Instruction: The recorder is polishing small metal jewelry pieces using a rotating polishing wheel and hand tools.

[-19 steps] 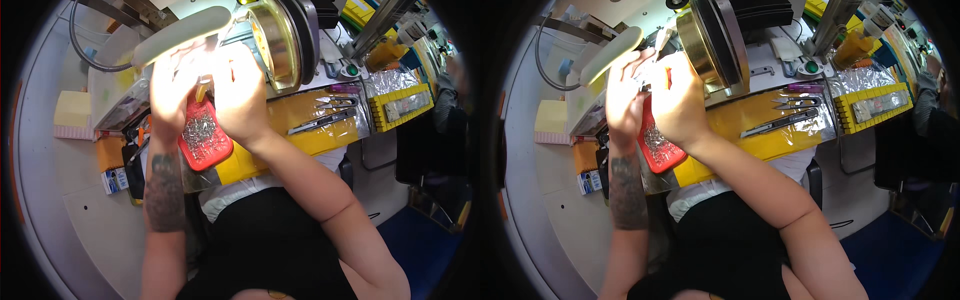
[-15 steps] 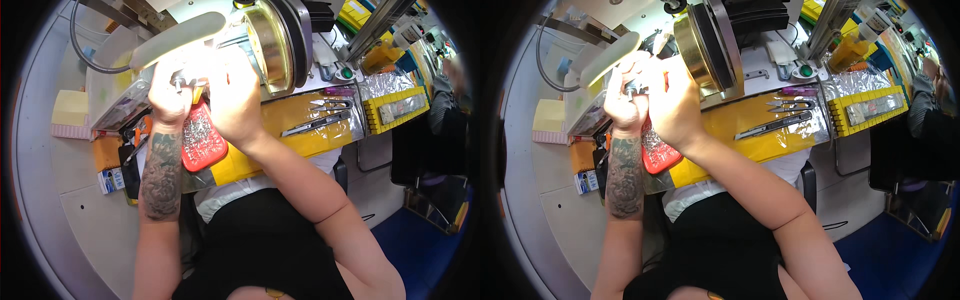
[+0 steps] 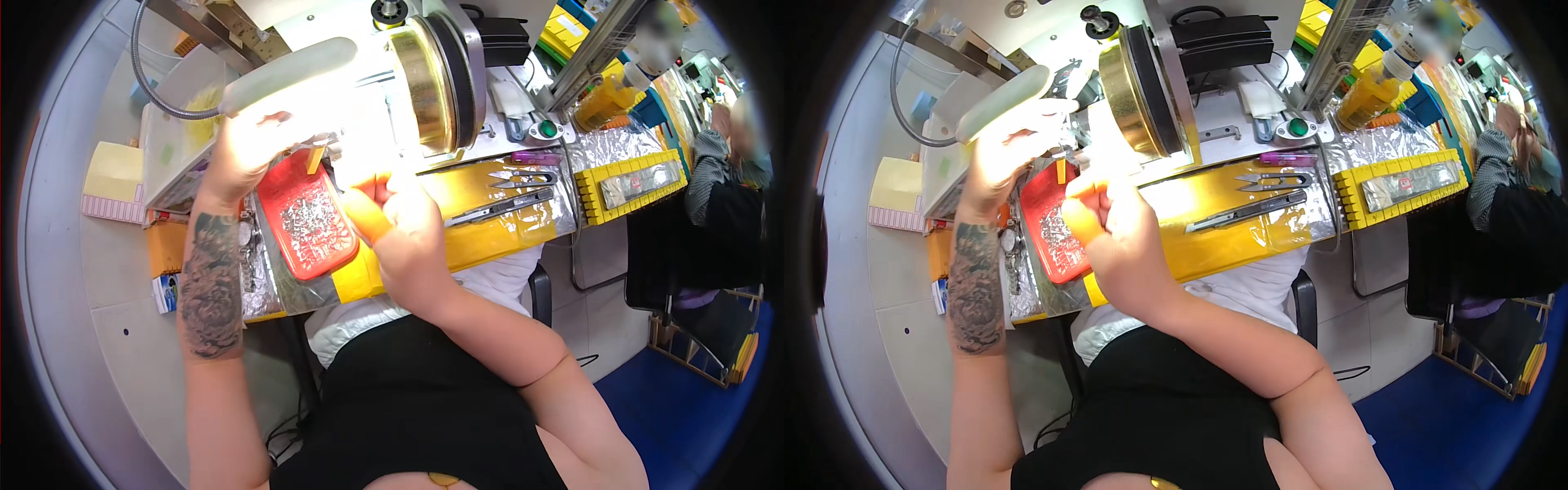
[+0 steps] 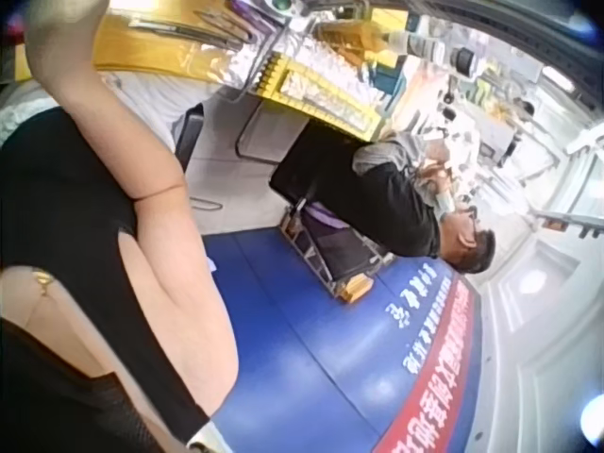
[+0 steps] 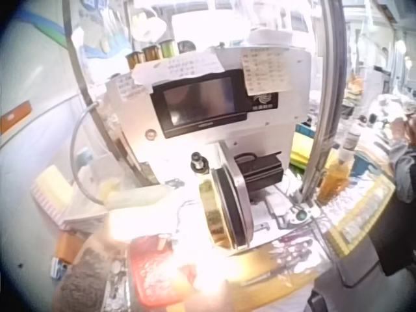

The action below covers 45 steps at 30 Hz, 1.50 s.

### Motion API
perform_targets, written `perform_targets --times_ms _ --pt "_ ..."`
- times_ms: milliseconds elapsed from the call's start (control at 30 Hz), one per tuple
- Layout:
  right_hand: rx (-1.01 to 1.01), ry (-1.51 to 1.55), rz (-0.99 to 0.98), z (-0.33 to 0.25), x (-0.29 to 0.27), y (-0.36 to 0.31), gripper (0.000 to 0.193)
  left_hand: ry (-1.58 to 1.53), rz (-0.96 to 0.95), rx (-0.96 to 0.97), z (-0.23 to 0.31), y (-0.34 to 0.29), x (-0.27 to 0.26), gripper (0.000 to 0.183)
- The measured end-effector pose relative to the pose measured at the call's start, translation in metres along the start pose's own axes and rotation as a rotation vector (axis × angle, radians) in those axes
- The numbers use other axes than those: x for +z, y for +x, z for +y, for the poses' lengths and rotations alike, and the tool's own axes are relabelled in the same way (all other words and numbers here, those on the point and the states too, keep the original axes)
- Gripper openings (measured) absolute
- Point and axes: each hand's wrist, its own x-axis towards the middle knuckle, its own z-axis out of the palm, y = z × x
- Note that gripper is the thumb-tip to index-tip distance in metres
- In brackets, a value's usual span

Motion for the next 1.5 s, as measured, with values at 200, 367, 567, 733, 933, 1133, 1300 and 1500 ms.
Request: perform_targets --times_ms 200,367,567,733,933,1133,1300,1500 --pt "0.127 -0.028 -0.099 -0.023 -0.029 -0.031 0.016 0.475 0.167 0.042 0.032 -0.008 0.006 0.014" --pt "0.062 -0.143 -0.169 -0.036 -0.058 -0.047 0.014 0.413 0.35 -0.005 0.009 -0.031 -0.005 0.015" --pt "-0.102 -0.255 0.079 -0.064 -0.098 -0.049 0.014 0.281 0.461 -0.056 -0.041 -0.045 0.018 0.011" --pt "-0.274 -0.361 0.183 -0.1 -0.136 -0.022 0.01 0.402 0.582 -0.105 -0.04 -0.082 0.023 0.014" --pt "-0.599 -0.712 0.377 -0.175 -0.173 0.015 0.008 0.806 0.558 0.033 -0.035 -0.091 0.016 0.012" --pt "-0.713 -0.829 0.469 -0.228 -0.188 0.058 0.017 0.91 0.574 0.023 -0.033 -0.103 0.007 0.011" --pt "-0.659 -0.898 0.31 -0.243 -0.183 0.081 0.02 1.007 0.565 -0.143 -0.014 -0.121 0.002 0.009" --pt "-0.681 -0.867 0.328 -0.248 -0.188 0.07 0.013 0.919 0.628 -0.074 0.021 -0.126 0.031 0.006"
